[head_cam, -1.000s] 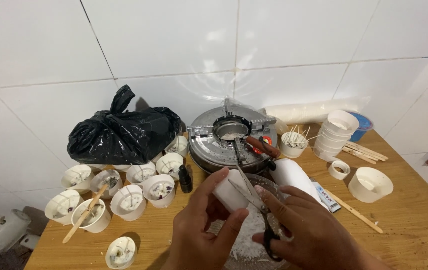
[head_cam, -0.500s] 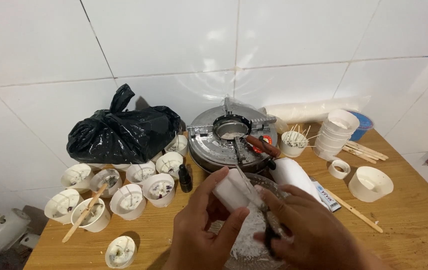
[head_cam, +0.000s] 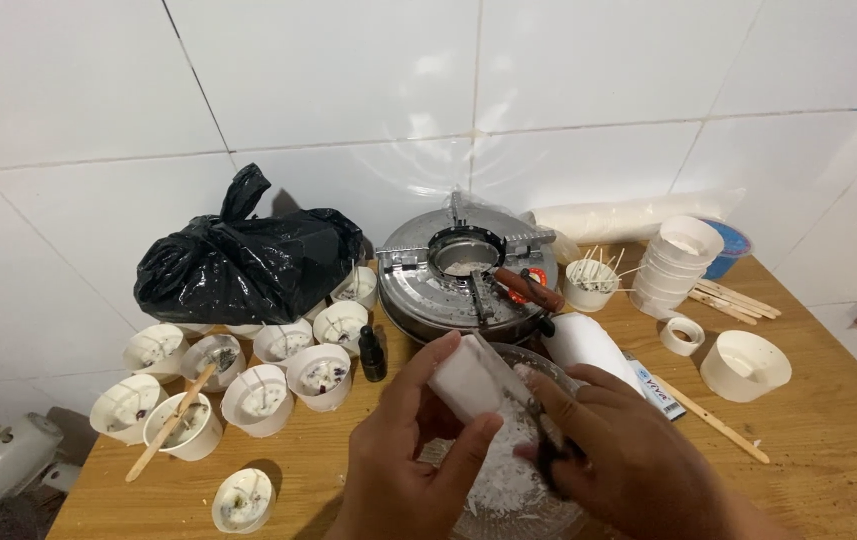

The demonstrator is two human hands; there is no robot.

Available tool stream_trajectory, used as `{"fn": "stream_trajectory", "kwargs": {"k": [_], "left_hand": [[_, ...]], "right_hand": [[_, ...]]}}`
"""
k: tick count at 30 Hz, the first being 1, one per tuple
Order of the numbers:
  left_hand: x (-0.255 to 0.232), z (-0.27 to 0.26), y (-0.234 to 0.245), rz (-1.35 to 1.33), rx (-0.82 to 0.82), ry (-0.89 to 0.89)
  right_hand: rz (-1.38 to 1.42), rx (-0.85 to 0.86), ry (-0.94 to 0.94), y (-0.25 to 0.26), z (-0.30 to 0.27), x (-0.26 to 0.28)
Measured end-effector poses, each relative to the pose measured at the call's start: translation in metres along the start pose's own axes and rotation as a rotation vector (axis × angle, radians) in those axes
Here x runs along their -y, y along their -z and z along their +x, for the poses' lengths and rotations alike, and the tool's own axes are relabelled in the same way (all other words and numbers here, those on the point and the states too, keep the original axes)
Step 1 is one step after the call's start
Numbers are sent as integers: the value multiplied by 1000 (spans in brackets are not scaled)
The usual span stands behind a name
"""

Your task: Shaving a block of wax with scissors into a bowl and then spooning the shavings into a small metal container.

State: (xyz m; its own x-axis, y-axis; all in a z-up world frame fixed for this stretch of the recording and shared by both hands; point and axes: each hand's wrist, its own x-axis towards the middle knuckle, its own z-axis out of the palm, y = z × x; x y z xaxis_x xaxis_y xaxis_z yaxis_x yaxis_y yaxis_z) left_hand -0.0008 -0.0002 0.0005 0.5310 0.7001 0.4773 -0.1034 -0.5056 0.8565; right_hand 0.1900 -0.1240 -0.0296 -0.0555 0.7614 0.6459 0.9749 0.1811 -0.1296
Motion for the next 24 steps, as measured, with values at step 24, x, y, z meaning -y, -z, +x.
{"fn": "stream_trajectory", "kwargs": {"k": [24], "left_hand": [[2,0,-1,19,-2,-21]], "right_hand": [[7,78,-72,1,-1,-1]]}}
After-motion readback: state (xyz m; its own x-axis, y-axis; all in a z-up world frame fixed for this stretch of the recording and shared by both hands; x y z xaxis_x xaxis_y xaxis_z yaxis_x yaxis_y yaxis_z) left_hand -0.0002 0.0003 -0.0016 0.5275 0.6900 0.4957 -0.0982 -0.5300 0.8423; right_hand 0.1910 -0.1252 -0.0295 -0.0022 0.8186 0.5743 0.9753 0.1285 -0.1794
